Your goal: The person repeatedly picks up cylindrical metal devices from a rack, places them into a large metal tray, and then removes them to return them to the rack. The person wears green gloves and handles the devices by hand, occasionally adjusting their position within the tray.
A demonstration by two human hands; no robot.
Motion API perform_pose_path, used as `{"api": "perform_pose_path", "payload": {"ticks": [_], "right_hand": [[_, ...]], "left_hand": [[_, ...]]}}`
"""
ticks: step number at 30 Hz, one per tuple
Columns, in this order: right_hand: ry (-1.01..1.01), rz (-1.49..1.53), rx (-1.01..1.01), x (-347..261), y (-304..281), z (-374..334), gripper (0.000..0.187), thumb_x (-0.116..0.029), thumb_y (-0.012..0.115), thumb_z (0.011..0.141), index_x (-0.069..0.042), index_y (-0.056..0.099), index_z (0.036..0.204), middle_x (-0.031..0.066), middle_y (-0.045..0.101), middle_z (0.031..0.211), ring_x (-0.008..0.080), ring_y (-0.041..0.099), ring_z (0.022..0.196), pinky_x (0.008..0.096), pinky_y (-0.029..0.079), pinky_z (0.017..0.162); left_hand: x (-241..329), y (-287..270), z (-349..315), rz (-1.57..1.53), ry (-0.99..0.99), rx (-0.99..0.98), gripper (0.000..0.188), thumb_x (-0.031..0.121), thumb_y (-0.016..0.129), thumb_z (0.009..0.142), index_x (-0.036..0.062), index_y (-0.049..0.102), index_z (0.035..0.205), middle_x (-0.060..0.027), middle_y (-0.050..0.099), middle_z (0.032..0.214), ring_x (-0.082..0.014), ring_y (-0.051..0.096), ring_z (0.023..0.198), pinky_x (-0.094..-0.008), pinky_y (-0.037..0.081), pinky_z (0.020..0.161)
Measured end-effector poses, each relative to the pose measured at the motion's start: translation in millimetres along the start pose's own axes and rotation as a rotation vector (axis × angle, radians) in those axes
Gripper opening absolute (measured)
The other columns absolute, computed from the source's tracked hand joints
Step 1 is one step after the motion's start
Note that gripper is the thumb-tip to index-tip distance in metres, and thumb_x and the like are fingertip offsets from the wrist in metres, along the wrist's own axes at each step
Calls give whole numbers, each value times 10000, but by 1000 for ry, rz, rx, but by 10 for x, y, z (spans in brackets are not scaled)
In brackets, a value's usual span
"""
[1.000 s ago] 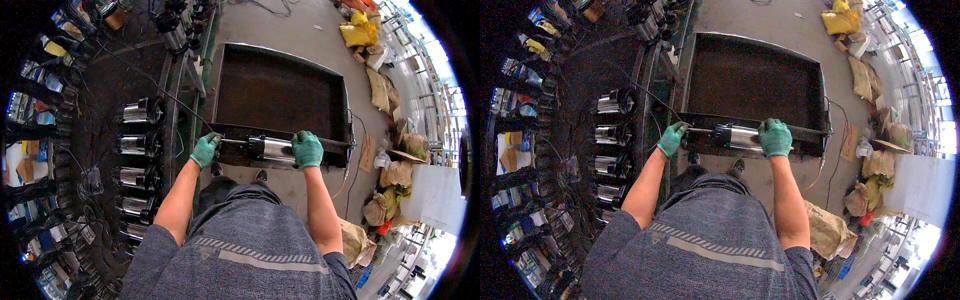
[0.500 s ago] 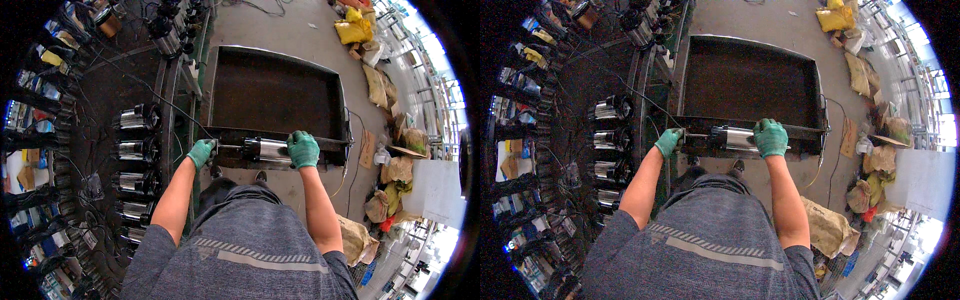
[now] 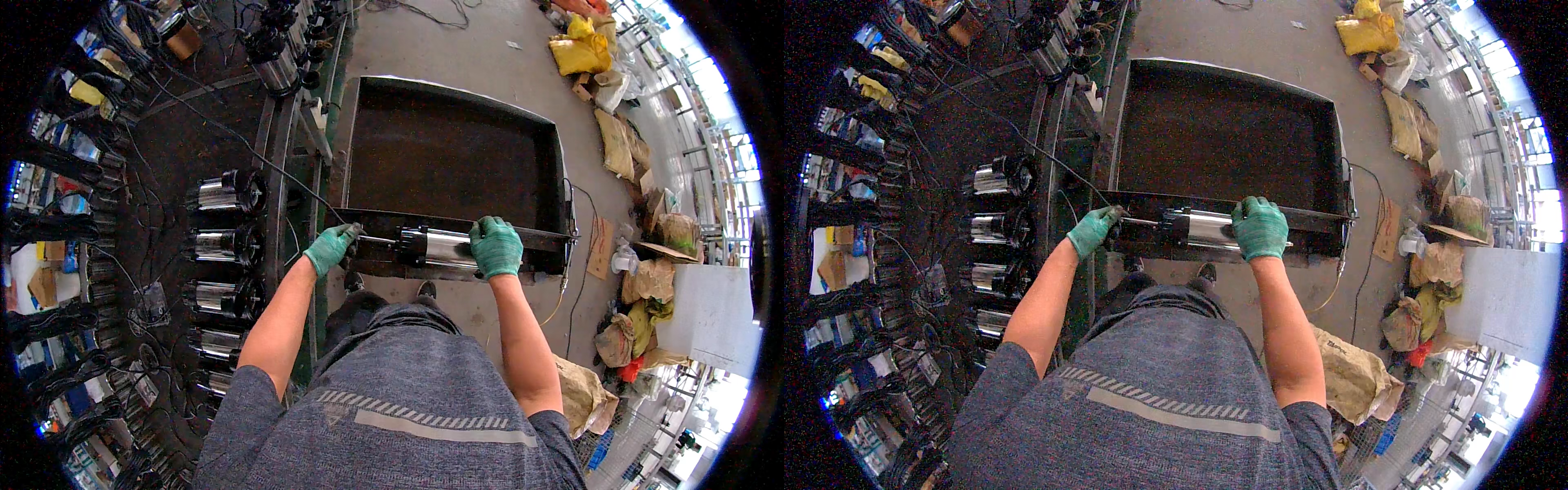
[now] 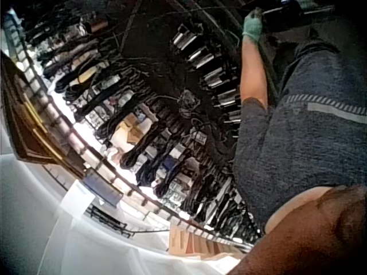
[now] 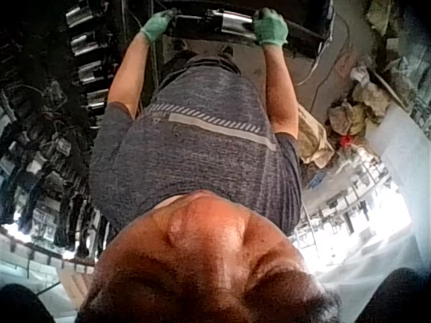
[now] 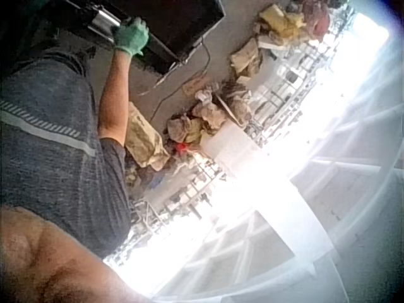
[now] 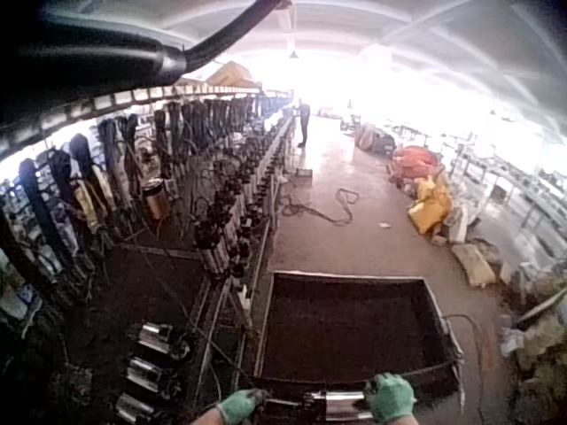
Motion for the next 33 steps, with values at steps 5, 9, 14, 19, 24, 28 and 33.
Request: {"api": "perform_pose_path", "payload": {"ticks": [5,9,14,19,24,28,33], "right_hand": [[-4,10,10,20,29,-4,203,-290,637,898,-100,673,835,127,692,891,345,659,848,471,536,746],[-8,-1,9,21,26,-4,202,-289,643,894,-100,667,826,126,692,888,347,659,842,471,537,743],[-18,1,15,-2,35,18,200,-287,646,891,-101,663,819,125,692,883,346,658,845,470,539,742],[-18,-13,33,14,16,-1,207,-290,642,894,-99,665,817,126,691,871,345,658,832,467,541,740],[26,-10,-33,3,6,11,198,-285,644,898,-94,684,866,126,696,918,350,654,874,469,537,773],[-15,-9,20,-18,-15,13,220,-288,631,906,-92,665,813,124,690,869,337,658,823,467,538,731],[-31,-14,26,-51,-50,24,226,-284,626,911,-91,661,798,126,689,865,339,657,821,470,535,729]], "left_hand": [[86,28,-7,-103,-210,-18,300,312,553,1035,81,674,1183,-34,615,762,-138,588,568,-289,469,500],[62,62,47,-55,23,-15,269,131,605,969,49,648,1221,-65,640,817,-148,621,609,-307,498,532],[-142,11,63,283,423,128,379,43,668,900,15,612,1274,-120,696,1003,-203,666,895,-339,543,816],[139,62,-44,301,287,-55,397,130,677,938,7,606,1308,-73,687,1162,-182,606,1117,-335,476,1000],[-47,51,-48,-252,24,-199,398,376,585,1027,100,637,1308,-51,671,1247,-157,583,1168,-330,432,1062],[183,88,-167,-132,221,-148,331,282,645,992,90,664,1261,-45,690,1174,-159,592,1115,-343,472,980],[20,40,48,524,220,-75,293,171,703,938,62,667,1208,-48,701,1061,-183,626,965,-371,510,842]]}}
Point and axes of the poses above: each hand's wrist, its own z-axis towards the middle knuckle, its own y-axis out of the palm, x = y × z, the point moved 4 cm from there along z, towards the middle knuckle
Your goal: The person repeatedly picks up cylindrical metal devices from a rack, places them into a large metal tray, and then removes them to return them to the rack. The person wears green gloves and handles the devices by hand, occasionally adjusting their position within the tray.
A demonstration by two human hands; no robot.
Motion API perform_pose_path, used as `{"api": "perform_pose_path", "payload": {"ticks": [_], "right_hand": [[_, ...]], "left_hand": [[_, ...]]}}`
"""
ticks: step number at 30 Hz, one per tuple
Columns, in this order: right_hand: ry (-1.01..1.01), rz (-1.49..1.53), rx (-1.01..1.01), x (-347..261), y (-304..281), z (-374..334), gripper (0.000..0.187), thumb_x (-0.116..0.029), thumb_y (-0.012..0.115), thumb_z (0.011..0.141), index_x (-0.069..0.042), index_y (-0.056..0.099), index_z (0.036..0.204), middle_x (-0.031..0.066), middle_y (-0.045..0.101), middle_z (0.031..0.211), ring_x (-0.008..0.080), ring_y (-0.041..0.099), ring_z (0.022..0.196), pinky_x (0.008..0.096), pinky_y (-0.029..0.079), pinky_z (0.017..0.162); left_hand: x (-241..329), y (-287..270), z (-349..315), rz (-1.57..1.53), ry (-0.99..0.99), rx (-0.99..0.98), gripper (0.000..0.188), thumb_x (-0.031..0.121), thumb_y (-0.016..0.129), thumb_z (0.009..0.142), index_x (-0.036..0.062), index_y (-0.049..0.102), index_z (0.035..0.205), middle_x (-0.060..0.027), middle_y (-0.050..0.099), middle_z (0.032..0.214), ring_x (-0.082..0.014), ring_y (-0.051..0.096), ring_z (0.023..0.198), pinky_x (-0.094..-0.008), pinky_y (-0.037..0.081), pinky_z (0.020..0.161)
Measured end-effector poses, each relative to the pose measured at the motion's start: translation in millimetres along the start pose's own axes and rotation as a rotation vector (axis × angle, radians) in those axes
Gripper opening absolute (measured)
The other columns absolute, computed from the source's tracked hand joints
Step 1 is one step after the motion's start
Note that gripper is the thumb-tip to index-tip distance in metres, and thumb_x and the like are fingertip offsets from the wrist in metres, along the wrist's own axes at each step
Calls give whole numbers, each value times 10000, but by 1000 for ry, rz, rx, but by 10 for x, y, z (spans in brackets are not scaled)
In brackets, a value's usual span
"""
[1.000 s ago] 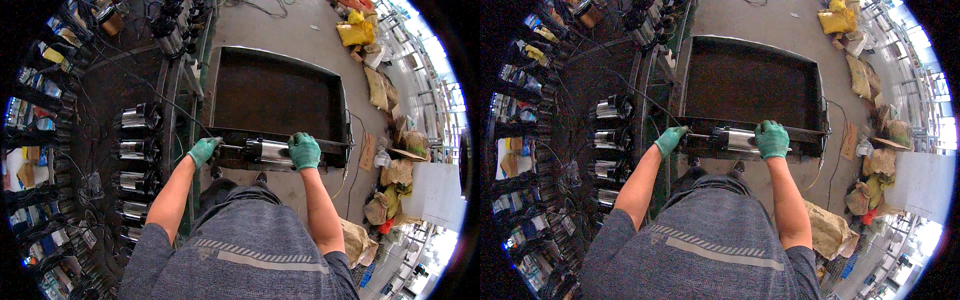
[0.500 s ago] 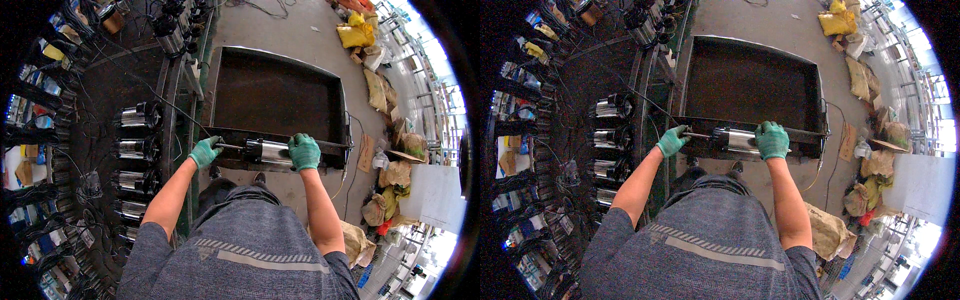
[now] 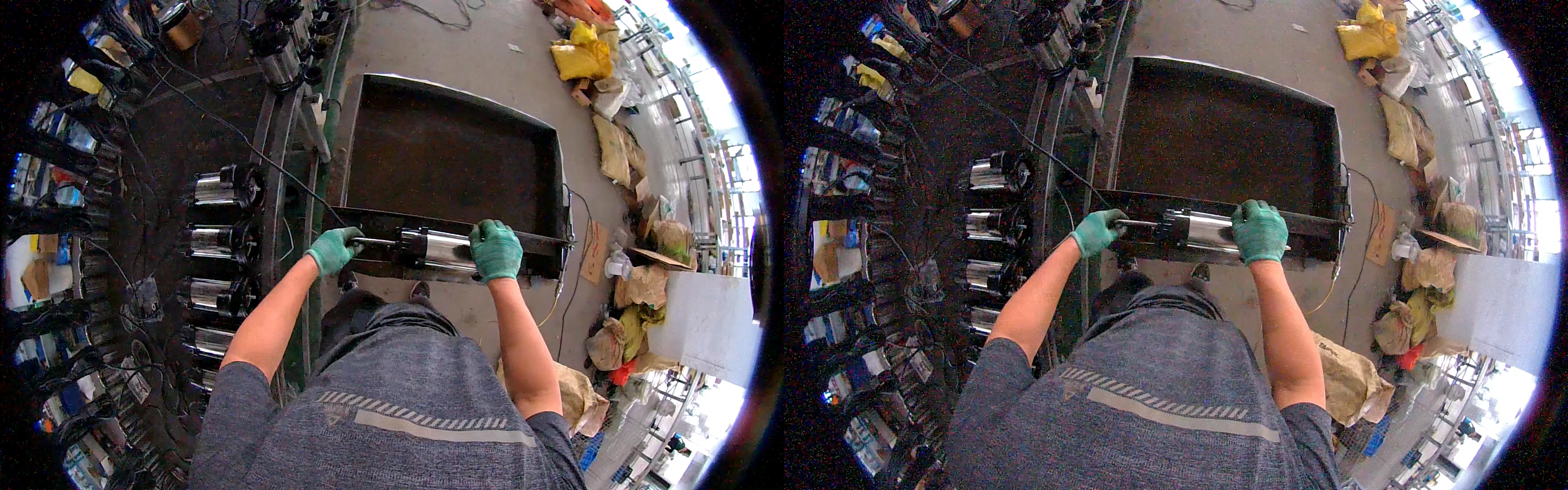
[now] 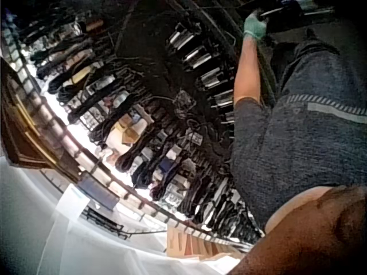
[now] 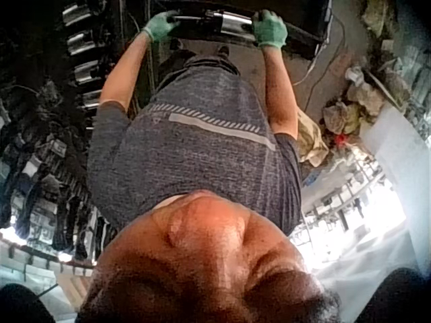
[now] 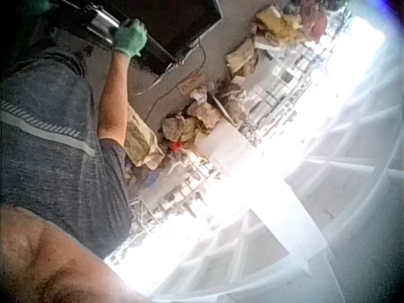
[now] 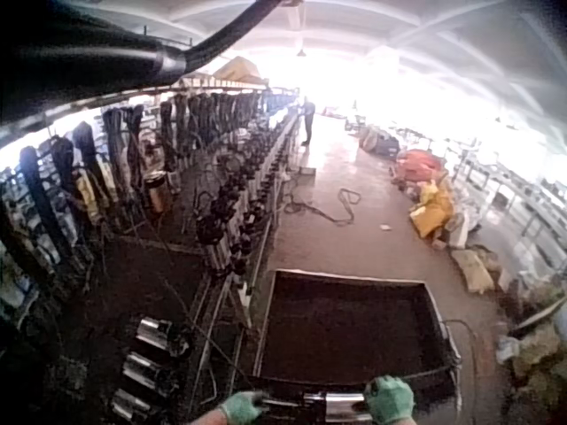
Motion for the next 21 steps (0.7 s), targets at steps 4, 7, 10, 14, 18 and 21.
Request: {"api": "perform_pose_path", "payload": {"ticks": [4,7,10,14,18,21], "right_hand": [[-2,16,-5,31,26,-17,225,-283,631,903,-89,654,792,128,686,862,342,655,822,475,529,724],[6,14,5,-18,22,15,222,-284,633,896,-84,649,801,134,680,859,348,652,819,480,525,725],[12,33,-22,6,10,0,225,-289,629,895,-82,654,812,144,677,865,360,651,823,484,526,730],[12,19,-8,14,39,-25,218,-274,629,892,-77,653,804,140,678,863,356,652,818,481,527,733],[-5,19,-2,15,16,-35,225,-270,640,889,-75,638,777,137,672,846,348,651,808,475,525,721],[24,42,-10,7,0,-24,224,-263,646,882,-72,631,765,136,664,831,337,648,806,467,524,713]], "left_hand": [[80,81,-67,-312,-9,46,338,190,708,925,19,664,1213,-82,703,1057,-185,631,959,-347,516,864],[47,-4,-113,-472,-52,-50,531,207,660,955,26,507,1430,-108,666,1187,-187,612,1068,-342,488,964],[77,-14,-145,-113,190,134,586,116,640,913,53,469,1470,-188,656,1276,-267,645,1136,-402,505,945],[40,60,-58,-70,-7,126,462,149,664,908,138,601,1365,-103,714,1168,-243,679,981,-387,545,843],[-66,125,-63,-674,62,112,409,430,614,998,109,681,1243,-43,718,1070,-176,670,881,-357,557,786],[29,169,-102,-1030,-328,-30,426,485,582,1007,112,708,1170,-45,721,1026,-168,668,899,-388,560,781]]}}
Point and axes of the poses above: each hand's wrist, its own z-axis towards the middle knuckle, its own y-axis out of the palm, x = y × z, the point moved 4 cm from there along z, towards the middle knuckle
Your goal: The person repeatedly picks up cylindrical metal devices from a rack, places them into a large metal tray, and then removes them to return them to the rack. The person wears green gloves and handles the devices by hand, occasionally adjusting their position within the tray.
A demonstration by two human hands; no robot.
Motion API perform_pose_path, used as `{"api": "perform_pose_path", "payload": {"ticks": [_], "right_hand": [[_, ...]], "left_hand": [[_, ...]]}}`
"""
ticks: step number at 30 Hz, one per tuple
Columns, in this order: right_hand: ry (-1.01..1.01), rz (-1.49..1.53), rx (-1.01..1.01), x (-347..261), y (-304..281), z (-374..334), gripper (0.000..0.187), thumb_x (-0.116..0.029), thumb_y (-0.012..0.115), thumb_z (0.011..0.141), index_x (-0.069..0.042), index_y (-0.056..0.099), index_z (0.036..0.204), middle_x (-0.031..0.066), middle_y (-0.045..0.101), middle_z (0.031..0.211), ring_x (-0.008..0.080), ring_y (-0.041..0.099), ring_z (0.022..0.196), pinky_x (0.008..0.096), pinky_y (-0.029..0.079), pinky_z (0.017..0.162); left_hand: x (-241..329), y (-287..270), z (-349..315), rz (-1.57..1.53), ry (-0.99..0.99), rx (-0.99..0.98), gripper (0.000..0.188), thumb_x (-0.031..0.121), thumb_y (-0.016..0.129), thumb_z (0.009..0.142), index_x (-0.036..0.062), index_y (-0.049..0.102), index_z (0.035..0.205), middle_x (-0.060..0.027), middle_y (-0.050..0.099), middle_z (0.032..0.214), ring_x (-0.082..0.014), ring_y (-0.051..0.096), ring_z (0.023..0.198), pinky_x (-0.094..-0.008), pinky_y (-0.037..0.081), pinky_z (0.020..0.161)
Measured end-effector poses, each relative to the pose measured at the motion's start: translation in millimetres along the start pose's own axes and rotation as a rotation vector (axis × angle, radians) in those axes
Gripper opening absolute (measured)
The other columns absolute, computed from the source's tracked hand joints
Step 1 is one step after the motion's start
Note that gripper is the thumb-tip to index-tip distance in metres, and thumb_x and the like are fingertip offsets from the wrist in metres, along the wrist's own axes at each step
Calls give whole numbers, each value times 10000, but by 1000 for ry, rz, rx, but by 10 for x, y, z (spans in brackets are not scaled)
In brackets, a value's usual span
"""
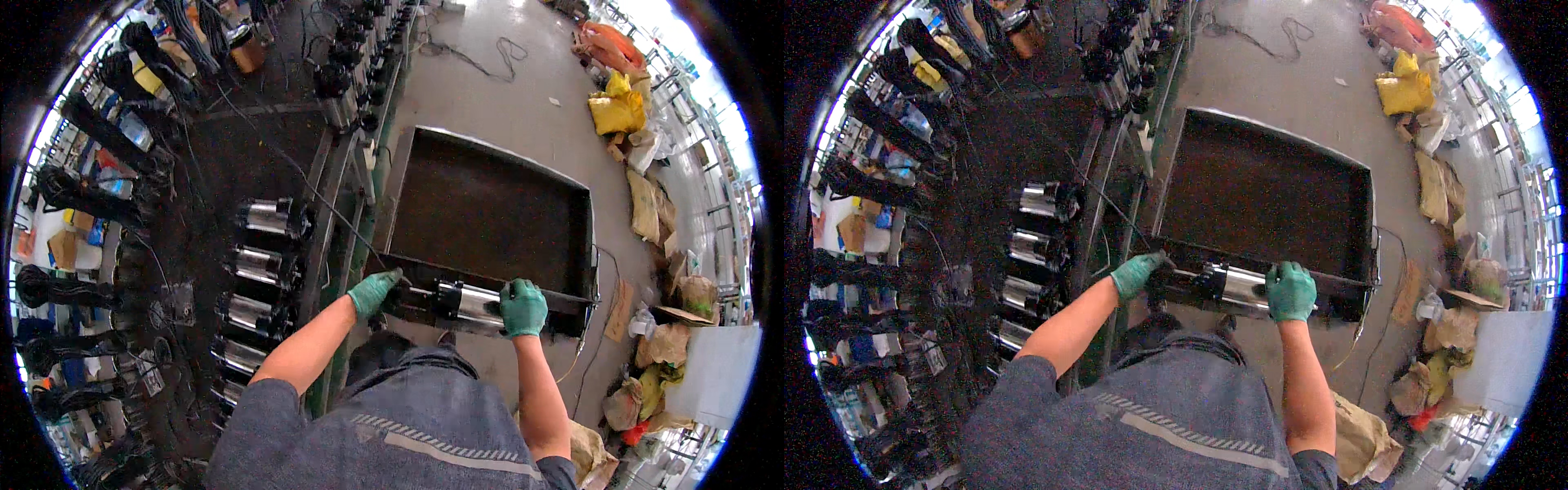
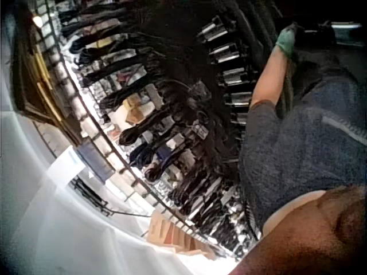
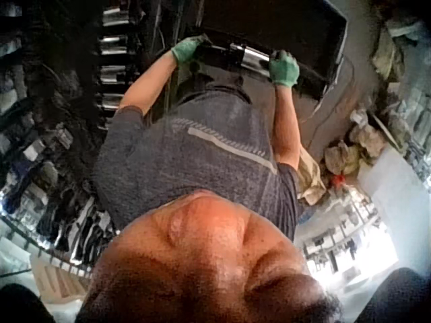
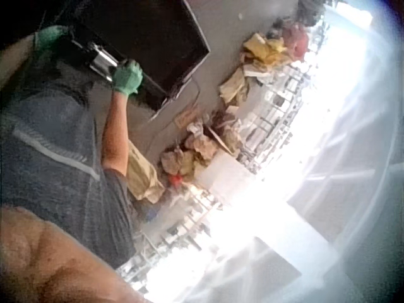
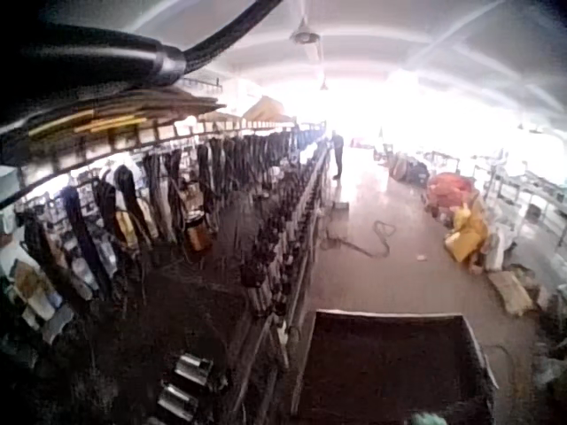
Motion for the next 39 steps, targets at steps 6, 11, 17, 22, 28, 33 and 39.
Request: {"api": "perform_pose_path", "payload": {"ticks": [6,11,17,22,28,33,39], "right_hand": [[-35,3,51,19,31,6,184,-244,656,863,-82,639,778,142,673,834,351,643,790,473,521,704],[-21,-1,59,67,7,-14,197,-265,651,869,-88,641,783,132,669,832,346,642,788,470,519,696],[-7,17,41,64,32,-6,197,-282,649,877,-99,651,804,121,673,847,336,650,817,466,524,705],[12,6,30,94,50,-22,206,-299,643,884,-102,661,825,116,680,859,332,653,829,466,523,729],[30,3,6,99,5,-37,202,-297,647,873,-102,661,823,117,681,864,326,652,832,464,519,735],[19,29,32,62,25,-4,177,-261,665,850,-92,656,795,124,677,851,338,641,815,478,518,717],[49,17,11,140,63,-29,204,-297,645,854,-95,667,833,131,688,874,330,655,835,464,515,734]], "left_hand": [[137,4,-49,20,90,-96,377,205,640,986,83,584,1339,-81,638,1213,-209,622,1050,-383,564,789],[180,72,-102,12,0,7,391,242,673,972,56,533,1286,-130,627,1123,-252,670,933,-398,572,735],[134,-53,46,156,-235,-19,349,378,623,992,83,575,1172,-78,668,919,-199,668,760,-344,530,607],[152,-91,42,247,-44,-135,313,282,700,959,80,586,1169,-54,663,977,-155,649,820,-326,536,680],[216,-76,62,480,220,-134,393,287,773,909,99,598,1207,-4,632,1018,-99,591,890,-279,516,787],[84,-390,357,724,-96,-237,383,367,722,940,130,643,1230,35,637,884,-84,580,732,-264,491,640],[402,28,96,865,121,-406,408,376,725,925,74,670,1194,23,635,960,-111,553,899,-331,471,813]]}}
Point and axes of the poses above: each hand's wrist, its own z-axis towards the middle knuckle, its own y-axis out of the palm, x = y × z, the point moved 4 cm from there along z, towards the middle knuckle
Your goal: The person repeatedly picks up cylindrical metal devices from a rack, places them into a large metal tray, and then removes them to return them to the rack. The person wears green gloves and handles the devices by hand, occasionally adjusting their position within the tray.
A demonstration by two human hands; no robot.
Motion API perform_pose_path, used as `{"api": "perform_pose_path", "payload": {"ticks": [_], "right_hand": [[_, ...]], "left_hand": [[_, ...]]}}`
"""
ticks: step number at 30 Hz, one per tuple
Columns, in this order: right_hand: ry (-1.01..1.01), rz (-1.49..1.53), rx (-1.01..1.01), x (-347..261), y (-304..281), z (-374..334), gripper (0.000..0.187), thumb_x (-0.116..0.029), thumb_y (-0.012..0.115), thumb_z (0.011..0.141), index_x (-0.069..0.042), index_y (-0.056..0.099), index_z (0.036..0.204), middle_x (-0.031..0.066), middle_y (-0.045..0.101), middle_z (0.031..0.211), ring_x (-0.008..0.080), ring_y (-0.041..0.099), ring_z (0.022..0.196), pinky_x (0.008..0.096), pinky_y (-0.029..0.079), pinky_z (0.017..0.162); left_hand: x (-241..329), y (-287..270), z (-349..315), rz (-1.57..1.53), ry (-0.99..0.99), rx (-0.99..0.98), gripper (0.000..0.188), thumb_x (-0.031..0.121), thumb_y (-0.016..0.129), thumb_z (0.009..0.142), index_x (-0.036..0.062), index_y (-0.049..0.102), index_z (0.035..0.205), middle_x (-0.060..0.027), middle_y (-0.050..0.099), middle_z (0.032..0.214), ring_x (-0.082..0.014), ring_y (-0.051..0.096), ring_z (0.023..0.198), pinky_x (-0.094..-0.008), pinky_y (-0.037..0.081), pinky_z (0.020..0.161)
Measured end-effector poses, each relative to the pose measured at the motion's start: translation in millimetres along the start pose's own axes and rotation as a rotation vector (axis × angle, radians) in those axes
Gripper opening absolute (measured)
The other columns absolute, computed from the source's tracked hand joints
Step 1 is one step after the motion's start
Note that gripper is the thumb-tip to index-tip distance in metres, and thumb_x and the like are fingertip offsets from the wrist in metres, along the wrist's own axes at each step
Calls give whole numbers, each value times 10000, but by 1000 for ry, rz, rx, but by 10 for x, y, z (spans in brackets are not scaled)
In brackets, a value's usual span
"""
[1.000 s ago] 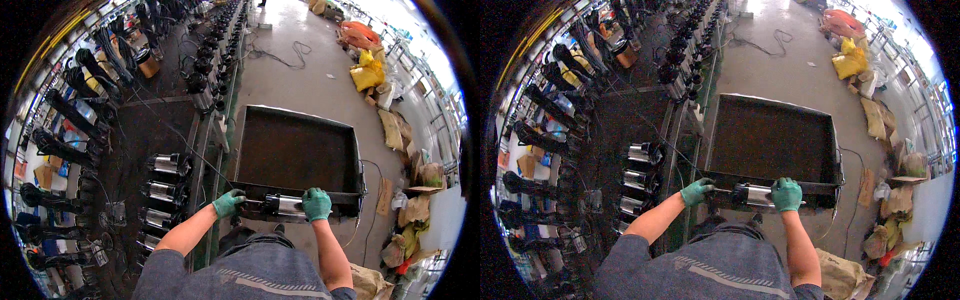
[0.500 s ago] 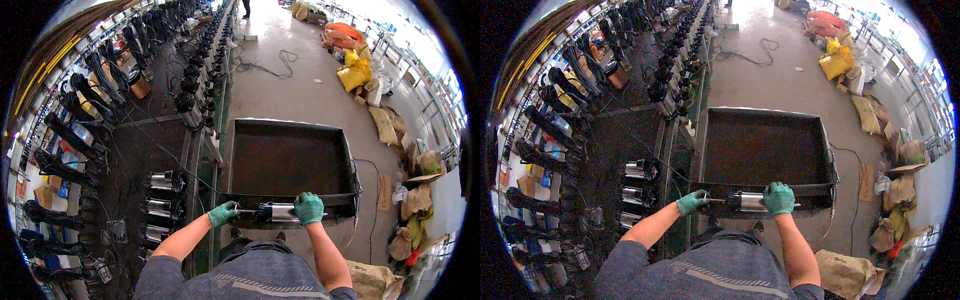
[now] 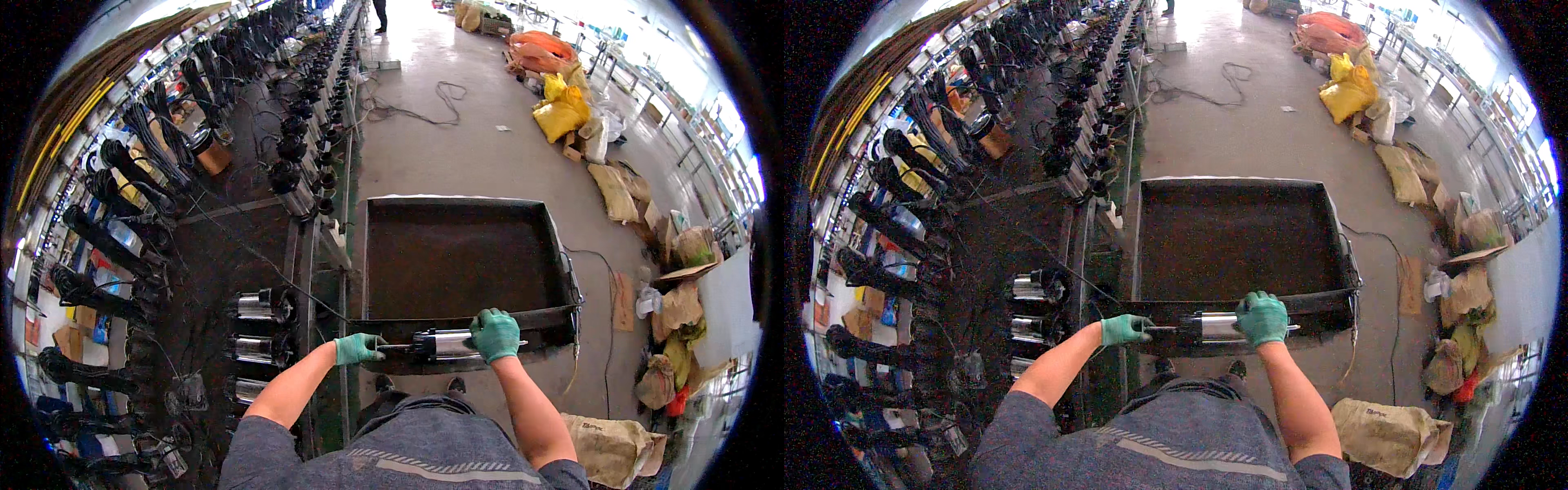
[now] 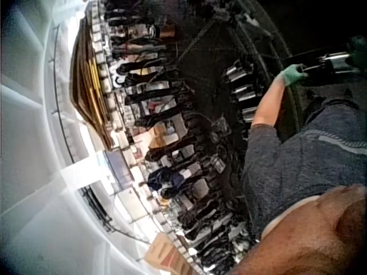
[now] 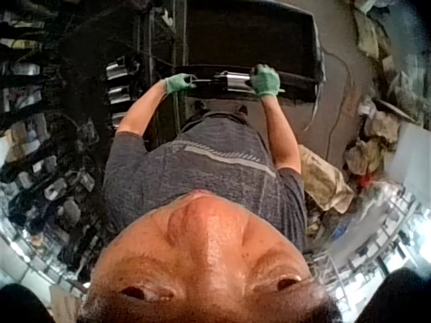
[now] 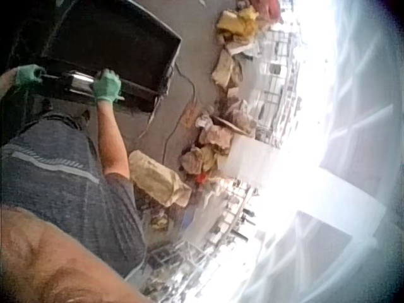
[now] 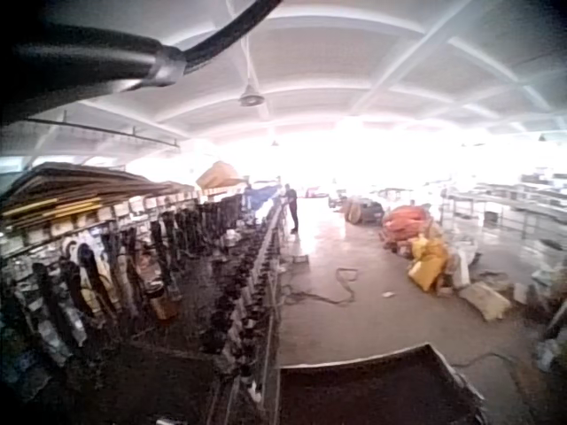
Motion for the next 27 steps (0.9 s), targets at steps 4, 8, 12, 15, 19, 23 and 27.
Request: {"api": "perform_pose_path", "payload": {"ticks": [4,8,12,15,19,23,27], "right_hand": [[-12,7,7,-52,-47,20,195,-292,647,855,-100,668,829,124,688,861,329,655,825,466,514,726],[-8,2,14,-42,-41,-2,187,-286,653,853,-103,668,813,120,689,856,324,656,824,467,514,726],[-21,7,-1,-66,-62,6,182,-283,658,849,-107,670,807,117,693,860,317,659,829,463,517,733],[-7,11,27,-54,-103,2,178,-263,649,849,-94,675,800,118,686,848,324,654,832,463,523,738],[1,1,8,-71,-87,20,187,-280,648,852,-102,673,801,115,692,858,320,656,826,461,520,731],[-3,16,15,-86,-73,37,177,-261,649,852,-98,674,790,120,681,847,328,649,825,466,522,733],[20,4,14,-13,-67,12,173,-261,652,848,-98,675,792,114,680,849,324,648,832,465,521,736]], "left_hand": [[117,73,-115,935,188,458,321,365,719,900,105,671,1084,-130,714,916,-346,691,833,-457,536,711],[169,185,-156,1085,85,546,284,378,694,903,105,628,946,-141,704,875,-397,674,821,-497,529,665],[-27,11,-72,606,-224,312,415,484,701,914,73,699,972,-104,676,784,-262,657,704,-431,508,626],[-89,52,-133,-259,-495,213,472,525,684,922,57,732,966,-43,672,801,-164,601,669,-358,489,598],[-295,101,-78,-317,-143,372,199,231,734,909,84,704,1039,-39,674,882,-152,594,702,-330,496,620],[-419,136,-56,346,303,697,318,83,744,847,71,622,1140,-122,718,1010,-282,695,877,-379,556,764],[200,195,-193,736,135,690,353,202,727,878,57,614,1180,-175,712,1048,-386,695,946,-421,576,769]]}}
Point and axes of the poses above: each hand's wrist, its own z-axis towards the middle knuckle, its own y-axis out of the palm, x = y × z, the point moved 4 cm from there along z, towards the middle knuckle
